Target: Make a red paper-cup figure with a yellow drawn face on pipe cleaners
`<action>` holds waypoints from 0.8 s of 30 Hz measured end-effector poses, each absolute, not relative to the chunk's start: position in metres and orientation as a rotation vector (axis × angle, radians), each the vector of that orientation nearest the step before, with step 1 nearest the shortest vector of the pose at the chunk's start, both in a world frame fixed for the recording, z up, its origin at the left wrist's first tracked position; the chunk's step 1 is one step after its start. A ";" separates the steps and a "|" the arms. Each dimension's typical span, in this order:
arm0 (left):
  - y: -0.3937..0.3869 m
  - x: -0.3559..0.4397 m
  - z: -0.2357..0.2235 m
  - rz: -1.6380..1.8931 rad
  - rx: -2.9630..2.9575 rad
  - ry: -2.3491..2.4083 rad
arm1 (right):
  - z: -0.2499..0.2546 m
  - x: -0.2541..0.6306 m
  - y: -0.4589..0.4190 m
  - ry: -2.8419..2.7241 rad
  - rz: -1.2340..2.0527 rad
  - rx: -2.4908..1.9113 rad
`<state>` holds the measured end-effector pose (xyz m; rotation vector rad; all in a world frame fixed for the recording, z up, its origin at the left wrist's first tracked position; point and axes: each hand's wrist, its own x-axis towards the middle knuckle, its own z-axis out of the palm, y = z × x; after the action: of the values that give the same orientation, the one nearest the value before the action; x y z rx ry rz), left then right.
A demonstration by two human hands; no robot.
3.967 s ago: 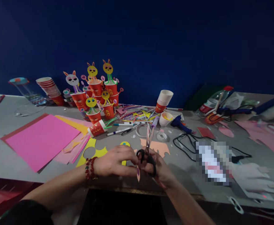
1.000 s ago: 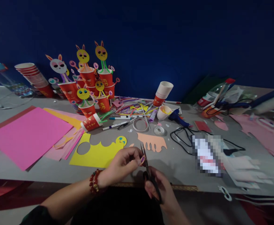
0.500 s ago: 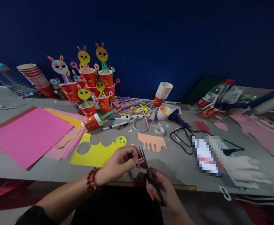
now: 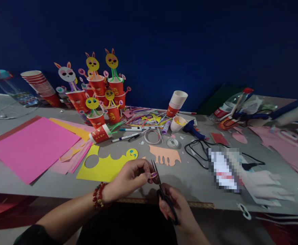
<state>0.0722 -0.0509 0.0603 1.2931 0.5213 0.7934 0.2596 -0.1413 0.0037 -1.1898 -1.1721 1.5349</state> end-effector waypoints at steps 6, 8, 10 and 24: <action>-0.050 0.071 0.064 0.770 1.326 0.534 | 0.000 0.263 -0.143 -1.193 1.541 -1.199; -0.049 0.071 0.065 0.761 1.328 0.534 | 0.002 0.264 -0.142 -1.196 1.556 -1.214; -0.048 0.071 0.067 0.755 1.326 0.531 | 0.005 0.264 -0.141 -1.209 1.549 -1.229; -0.045 0.068 0.062 0.697 1.523 0.620 | 0.031 0.259 -0.120 -0.984 1.217 -1.201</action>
<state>0.0678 -0.0445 0.0622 1.5232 0.6204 0.6967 0.2586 -0.1199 0.0311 -1.2010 -0.9843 1.2172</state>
